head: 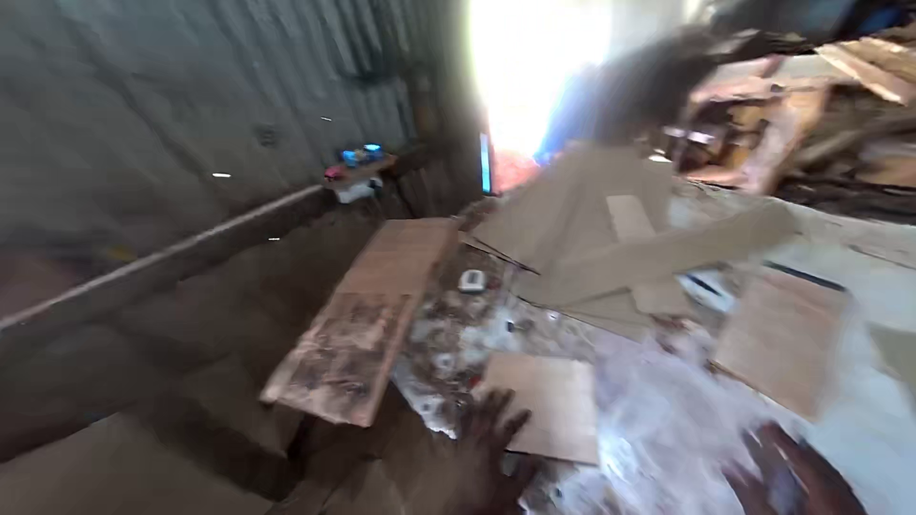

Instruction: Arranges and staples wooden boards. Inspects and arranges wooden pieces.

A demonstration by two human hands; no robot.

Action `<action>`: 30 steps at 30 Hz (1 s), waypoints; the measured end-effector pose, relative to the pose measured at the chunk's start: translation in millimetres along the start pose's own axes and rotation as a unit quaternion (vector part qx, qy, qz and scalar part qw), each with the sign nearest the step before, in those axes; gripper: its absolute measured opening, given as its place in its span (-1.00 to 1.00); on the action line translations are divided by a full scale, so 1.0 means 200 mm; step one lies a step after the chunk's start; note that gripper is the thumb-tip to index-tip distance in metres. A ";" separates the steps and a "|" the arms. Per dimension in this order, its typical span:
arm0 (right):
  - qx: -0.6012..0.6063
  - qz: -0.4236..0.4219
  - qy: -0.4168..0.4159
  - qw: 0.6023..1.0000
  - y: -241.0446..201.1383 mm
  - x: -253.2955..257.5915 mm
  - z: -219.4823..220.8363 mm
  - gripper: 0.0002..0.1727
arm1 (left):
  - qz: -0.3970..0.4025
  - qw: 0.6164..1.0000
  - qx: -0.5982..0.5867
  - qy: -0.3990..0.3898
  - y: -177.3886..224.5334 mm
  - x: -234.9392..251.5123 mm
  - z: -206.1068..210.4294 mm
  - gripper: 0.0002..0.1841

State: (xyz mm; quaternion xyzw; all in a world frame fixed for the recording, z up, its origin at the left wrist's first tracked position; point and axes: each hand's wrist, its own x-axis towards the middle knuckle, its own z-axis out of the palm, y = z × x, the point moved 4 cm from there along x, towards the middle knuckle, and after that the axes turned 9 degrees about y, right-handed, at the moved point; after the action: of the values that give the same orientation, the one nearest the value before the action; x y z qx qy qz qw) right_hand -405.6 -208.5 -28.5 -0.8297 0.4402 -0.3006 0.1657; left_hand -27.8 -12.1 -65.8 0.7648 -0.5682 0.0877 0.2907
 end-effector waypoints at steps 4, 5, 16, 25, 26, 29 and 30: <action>-0.106 0.163 0.104 0.975 0.20 0.28 0.00 -0.10 | 0.031 0.998 -0.041 -0.021 0.04 0.02 0.00 -0.29; -0.130 0.168 0.108 0.971 0.26 0.33 0.01 -0.14 | 0.040 0.998 -0.042 -0.024 0.03 0.02 0.02 -0.29; -0.098 0.066 0.087 0.989 -0.06 -0.07 0.10 -0.51 | 0.054 0.997 -0.047 -0.020 0.00 0.02 0.09 -0.30; -0.057 -0.027 0.035 0.997 -0.12 -0.12 0.15 0.01 | 0.031 0.999 -0.038 0.011 0.03 0.02 0.09 -0.34; -0.050 -0.022 0.036 0.998 -0.11 -0.11 0.16 0.03 | 0.030 0.999 -0.039 0.011 0.03 0.02 0.08 -0.35; -0.061 0.013 0.050 0.997 -0.14 -0.10 0.21 0.03 | 0.022 0.999 -0.039 0.006 0.03 0.02 0.08 -0.36; -0.068 0.025 0.056 0.996 -0.15 -0.10 0.22 0.02 | 0.021 0.999 -0.037 0.006 0.03 0.02 0.08 -0.36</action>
State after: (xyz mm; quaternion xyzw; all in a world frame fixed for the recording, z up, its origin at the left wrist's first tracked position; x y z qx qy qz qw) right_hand -367.2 -175.6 -52.1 -0.8095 0.4889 -0.3118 0.0914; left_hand -35.3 -26.1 -75.2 0.7407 -0.5855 0.0775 0.3201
